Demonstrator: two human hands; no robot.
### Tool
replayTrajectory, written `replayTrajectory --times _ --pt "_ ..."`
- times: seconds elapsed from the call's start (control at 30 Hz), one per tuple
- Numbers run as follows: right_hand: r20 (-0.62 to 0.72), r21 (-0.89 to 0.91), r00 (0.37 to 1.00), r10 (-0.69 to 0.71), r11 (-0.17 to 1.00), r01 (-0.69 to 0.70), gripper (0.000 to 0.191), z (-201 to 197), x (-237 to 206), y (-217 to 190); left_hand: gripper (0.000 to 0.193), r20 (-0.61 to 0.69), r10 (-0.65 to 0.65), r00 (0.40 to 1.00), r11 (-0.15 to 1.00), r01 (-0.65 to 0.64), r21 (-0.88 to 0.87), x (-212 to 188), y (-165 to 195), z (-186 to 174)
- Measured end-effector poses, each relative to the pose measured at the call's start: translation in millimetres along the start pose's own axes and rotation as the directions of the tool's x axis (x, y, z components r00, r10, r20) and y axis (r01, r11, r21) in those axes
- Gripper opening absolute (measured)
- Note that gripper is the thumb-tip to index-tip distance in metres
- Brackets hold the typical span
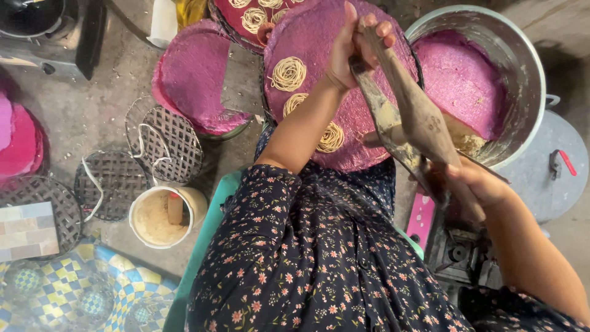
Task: The person sits at a low work area and uses a wooden hand press to extrude dough into noodle nests, loading dough into the press with a stick and squeezing it out onto a round pink tray. They arrange the finished noodle nests on the tray, then lift the tray and place it into a steamer pot on the stove.
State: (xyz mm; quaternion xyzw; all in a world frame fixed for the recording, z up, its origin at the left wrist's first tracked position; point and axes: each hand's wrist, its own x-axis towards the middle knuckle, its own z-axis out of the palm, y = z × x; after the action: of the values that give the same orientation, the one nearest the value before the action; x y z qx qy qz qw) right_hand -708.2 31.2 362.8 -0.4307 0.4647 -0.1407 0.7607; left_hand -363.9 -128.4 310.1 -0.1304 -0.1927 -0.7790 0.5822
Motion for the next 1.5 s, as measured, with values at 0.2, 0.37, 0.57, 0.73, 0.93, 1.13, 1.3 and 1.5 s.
replayTrajectory --times 0.2,0.37,0.57,0.73,0.93,1.13,1.3,1.5 --pt "-0.057 -0.249 0.996 -0.072 0.967 0.056 0.078 8 -12 -26 0.051 -0.011 0.083 0.997 0.969 -0.078 0.236 16 11 12" --pt "-0.018 -0.27 0.995 -0.094 0.959 0.085 0.079 18 -14 -12 0.046 -0.023 0.028 0.999 0.995 -0.026 0.098 -3 15 26" --pt "-0.23 -0.412 0.969 -0.085 0.911 -0.018 0.077 3 -33 -28 0.053 0.048 0.026 0.999 0.987 -0.034 0.157 4 5 22" --pt "-0.134 -0.456 0.972 -0.192 0.883 0.112 0.081 14 -8 -23 0.045 0.079 0.108 0.991 0.962 -0.124 0.245 7 33 21" --pt "-0.124 -0.407 0.989 -0.087 0.913 0.029 0.078 19 -23 -10 0.055 -0.038 0.037 0.999 0.998 -0.035 0.053 -24 18 43" --pt "-0.133 -0.401 0.977 -0.168 0.911 0.102 0.083 22 -43 -4 0.064 0.05 -0.075 0.996 0.996 0.077 -0.041 -20 -4 37" --pt "-0.14 -0.361 0.969 -0.205 0.922 0.143 0.081 22 -40 1 0.054 -0.154 -0.292 0.944 0.852 0.33 0.406 -27 -44 9" --pt "-0.168 -0.403 0.97 -0.176 0.91 0.095 0.081 18 -30 6 0.046 -0.37 -0.461 0.807 0.407 0.563 0.72 -62 -93 -26"
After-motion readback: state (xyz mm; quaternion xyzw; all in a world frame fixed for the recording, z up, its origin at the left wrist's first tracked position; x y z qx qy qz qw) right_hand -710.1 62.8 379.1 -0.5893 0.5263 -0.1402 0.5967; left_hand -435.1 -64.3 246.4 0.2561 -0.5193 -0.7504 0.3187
